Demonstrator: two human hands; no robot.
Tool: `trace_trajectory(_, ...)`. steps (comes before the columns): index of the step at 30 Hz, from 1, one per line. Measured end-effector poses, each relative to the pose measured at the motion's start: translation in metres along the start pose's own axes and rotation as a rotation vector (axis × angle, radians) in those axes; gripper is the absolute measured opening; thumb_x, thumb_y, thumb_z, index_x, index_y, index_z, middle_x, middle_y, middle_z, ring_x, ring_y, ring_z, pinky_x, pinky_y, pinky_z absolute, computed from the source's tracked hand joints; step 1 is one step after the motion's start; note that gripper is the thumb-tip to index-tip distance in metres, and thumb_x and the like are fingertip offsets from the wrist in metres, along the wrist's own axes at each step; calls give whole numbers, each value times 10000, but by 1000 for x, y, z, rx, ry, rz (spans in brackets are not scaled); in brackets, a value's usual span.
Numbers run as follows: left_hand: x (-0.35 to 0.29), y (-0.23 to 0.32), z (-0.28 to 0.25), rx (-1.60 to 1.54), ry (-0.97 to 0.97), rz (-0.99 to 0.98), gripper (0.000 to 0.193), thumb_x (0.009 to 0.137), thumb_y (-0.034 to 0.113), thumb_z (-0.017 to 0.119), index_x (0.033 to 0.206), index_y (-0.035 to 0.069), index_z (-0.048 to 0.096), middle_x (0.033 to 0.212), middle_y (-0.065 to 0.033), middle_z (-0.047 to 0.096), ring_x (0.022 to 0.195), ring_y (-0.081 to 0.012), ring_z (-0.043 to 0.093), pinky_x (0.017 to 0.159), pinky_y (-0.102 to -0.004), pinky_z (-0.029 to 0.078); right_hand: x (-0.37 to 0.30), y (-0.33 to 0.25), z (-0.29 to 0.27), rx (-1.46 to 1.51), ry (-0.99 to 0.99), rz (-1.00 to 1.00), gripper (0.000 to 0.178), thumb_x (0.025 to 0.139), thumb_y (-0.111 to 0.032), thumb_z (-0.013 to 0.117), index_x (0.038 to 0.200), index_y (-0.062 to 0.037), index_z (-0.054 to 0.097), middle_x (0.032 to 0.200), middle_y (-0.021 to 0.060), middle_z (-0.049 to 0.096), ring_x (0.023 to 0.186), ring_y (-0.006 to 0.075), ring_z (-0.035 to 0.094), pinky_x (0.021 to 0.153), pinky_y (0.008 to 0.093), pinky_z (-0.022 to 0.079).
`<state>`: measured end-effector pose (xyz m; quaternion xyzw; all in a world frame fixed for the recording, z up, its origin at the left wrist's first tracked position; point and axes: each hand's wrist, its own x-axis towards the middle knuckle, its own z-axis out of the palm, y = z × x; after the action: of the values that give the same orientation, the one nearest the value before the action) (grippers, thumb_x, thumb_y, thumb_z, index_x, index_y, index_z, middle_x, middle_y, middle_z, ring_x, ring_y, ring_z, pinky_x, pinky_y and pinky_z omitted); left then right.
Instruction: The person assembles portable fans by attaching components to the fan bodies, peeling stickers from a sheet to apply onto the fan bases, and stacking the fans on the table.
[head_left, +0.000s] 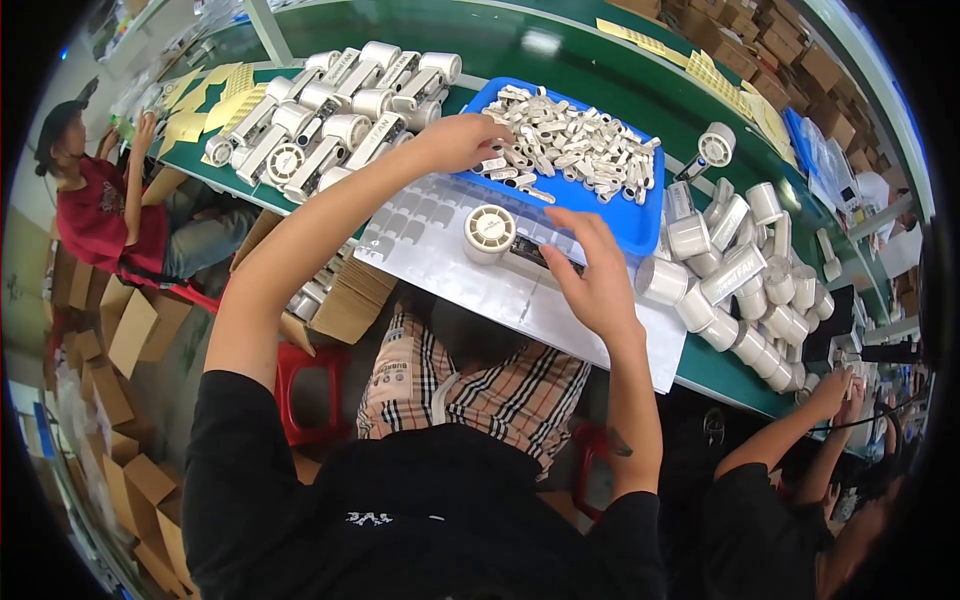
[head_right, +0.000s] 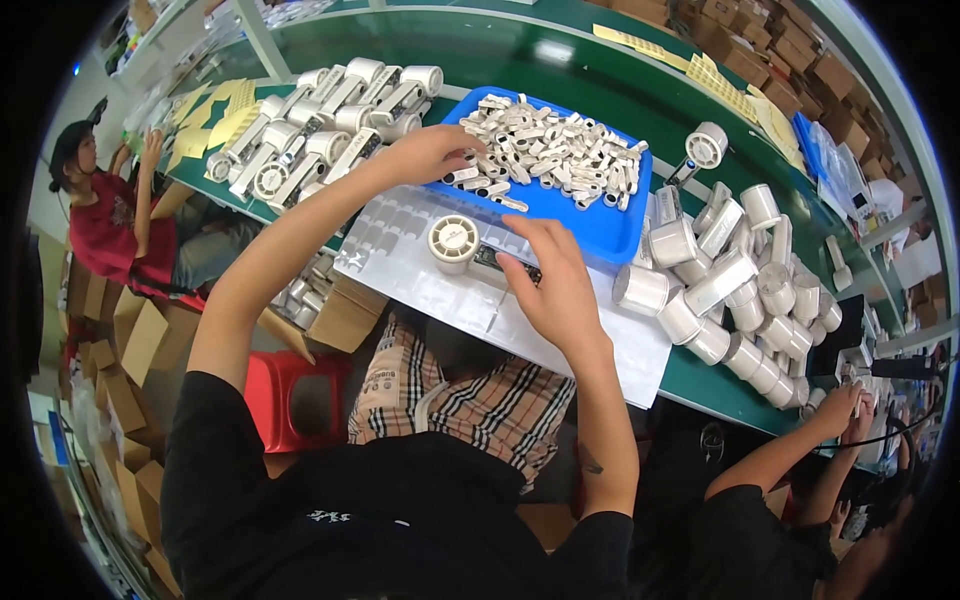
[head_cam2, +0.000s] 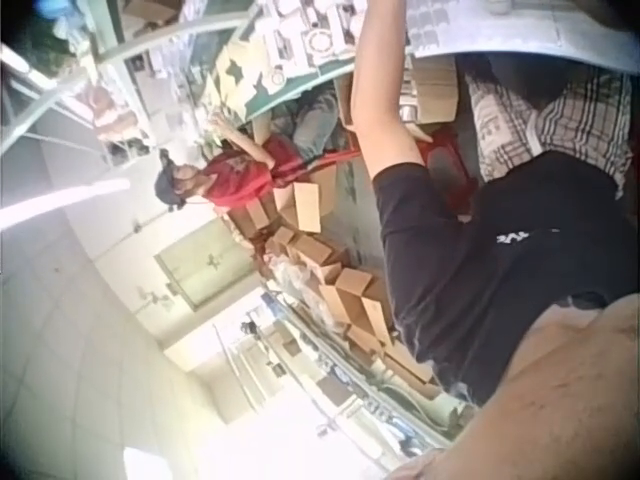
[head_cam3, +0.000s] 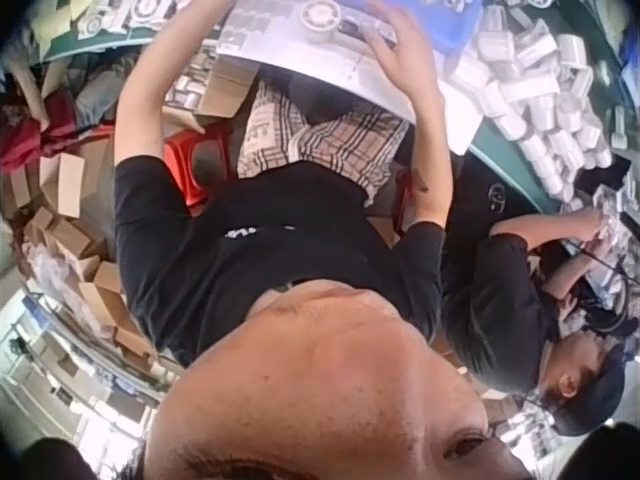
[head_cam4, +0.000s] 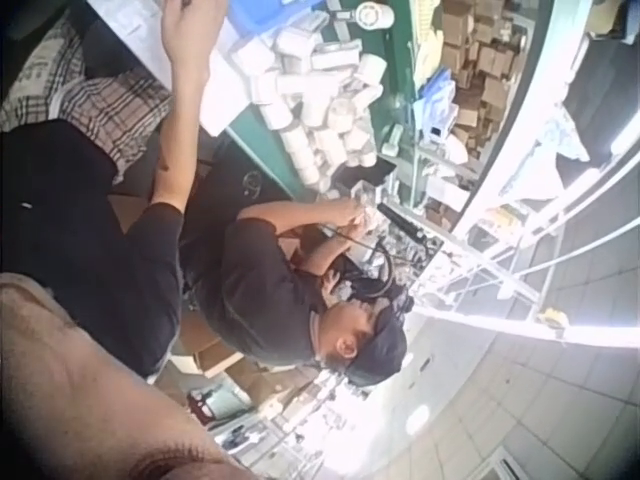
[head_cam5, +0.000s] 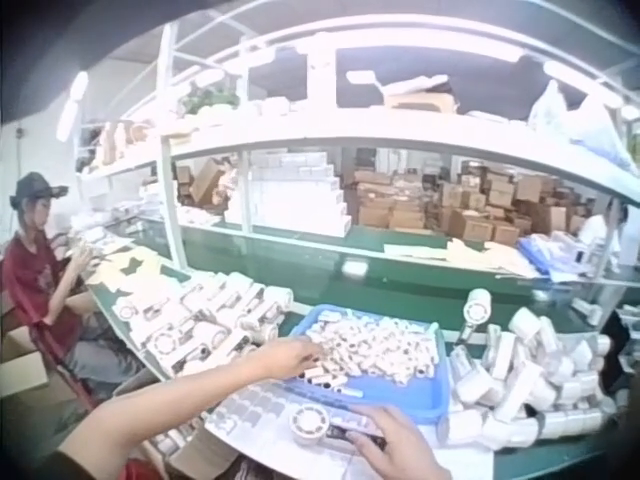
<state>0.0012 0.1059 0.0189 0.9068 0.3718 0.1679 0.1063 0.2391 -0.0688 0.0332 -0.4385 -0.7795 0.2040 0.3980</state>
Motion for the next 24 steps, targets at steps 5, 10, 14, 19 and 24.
trace_trajectory(5,-1,7,0,-39,180,69,205,843,153,644,1046,128,645,971,-87,626,872,-291,616,757,-396,495,-7,0,7,-29,37,-39,335,829,-122,662,1149,-51,595,1073,131,582,1017,308,540,885,361,431)
trace_trajectory(10,1,31,-11,-147,434,30,205,874,192,634,1052,95,664,879,-97,599,751,-236,579,692,-348,472,-2,-2,7,11,127,-14,317,820,-83,655,1132,-50,605,1065,130,594,1023,306,539,890,362,429)
trace_trajectory(14,-5,29,-12,-207,390,-8,214,880,222,632,1054,103,669,928,-83,638,770,-213,607,696,-324,486,-1,-5,8,18,127,-23,310,823,-74,646,1130,-53,610,1060,120,606,1009,289,560,873,346,438)
trace_trajectory(19,-37,107,-44,-530,422,31,220,868,131,631,1074,62,663,998,-60,669,823,-159,619,727,-308,493,-1,-8,13,602,173,208,283,916,-84,577,1193,-33,565,1064,106,621,936,213,613,819,301,471)
trace_trajectory(24,-67,143,-48,-704,379,211,249,846,21,599,1091,26,647,1036,-97,660,889,-180,622,785,-302,493,9,-11,13,1410,-39,283,393,1024,-311,367,1189,11,521,874,128,638,760,209,623,717,340,510)
